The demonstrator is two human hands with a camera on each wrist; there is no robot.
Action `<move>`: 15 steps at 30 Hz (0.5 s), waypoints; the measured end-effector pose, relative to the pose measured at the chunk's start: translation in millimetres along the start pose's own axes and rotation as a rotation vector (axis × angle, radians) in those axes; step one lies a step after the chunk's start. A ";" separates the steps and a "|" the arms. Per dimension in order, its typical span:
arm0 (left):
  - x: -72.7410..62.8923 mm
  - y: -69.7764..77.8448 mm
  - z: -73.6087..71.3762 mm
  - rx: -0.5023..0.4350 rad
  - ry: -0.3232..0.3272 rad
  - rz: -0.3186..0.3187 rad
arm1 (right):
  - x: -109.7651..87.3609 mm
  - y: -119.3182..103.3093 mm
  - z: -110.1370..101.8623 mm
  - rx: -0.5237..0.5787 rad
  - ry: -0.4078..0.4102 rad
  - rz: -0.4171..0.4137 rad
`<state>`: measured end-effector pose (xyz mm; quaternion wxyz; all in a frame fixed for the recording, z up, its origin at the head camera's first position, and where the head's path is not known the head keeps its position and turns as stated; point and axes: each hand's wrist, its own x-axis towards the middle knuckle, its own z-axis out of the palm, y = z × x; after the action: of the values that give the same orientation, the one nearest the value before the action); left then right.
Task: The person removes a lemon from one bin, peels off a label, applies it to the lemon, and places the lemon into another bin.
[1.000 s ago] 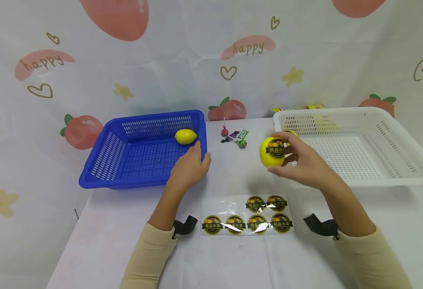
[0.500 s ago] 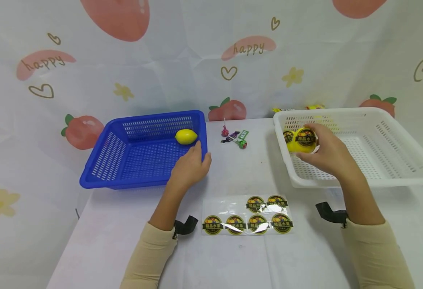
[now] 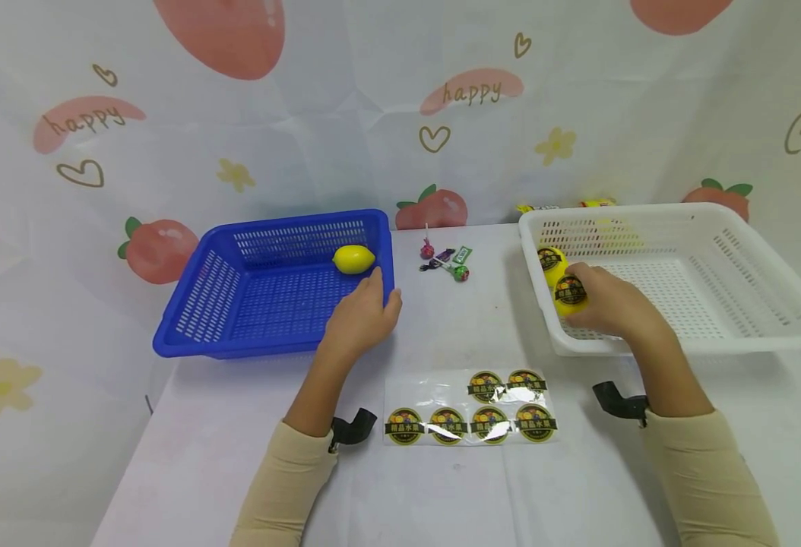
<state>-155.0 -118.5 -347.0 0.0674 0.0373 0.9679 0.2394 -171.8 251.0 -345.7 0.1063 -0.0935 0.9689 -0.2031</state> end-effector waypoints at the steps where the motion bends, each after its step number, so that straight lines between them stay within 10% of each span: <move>1: 0.0 0.1 0.0 -0.002 0.001 0.000 | -0.2 -0.3 0.9 -0.013 -0.010 -0.003; 8: 6.1 -1.0 -12.2 0.006 -0.030 0.014 | -2.9 0.1 3.4 -0.058 -0.050 -0.048; 15: 21.4 6.5 -67.4 0.149 -0.069 0.036 | 0.4 1.4 7.1 -0.055 -0.065 -0.095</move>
<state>-185.9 -141.4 -287.3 0.0935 0.0679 0.9793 0.1662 -170.7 249.5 -352.7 0.1252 -0.1488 0.9646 -0.1779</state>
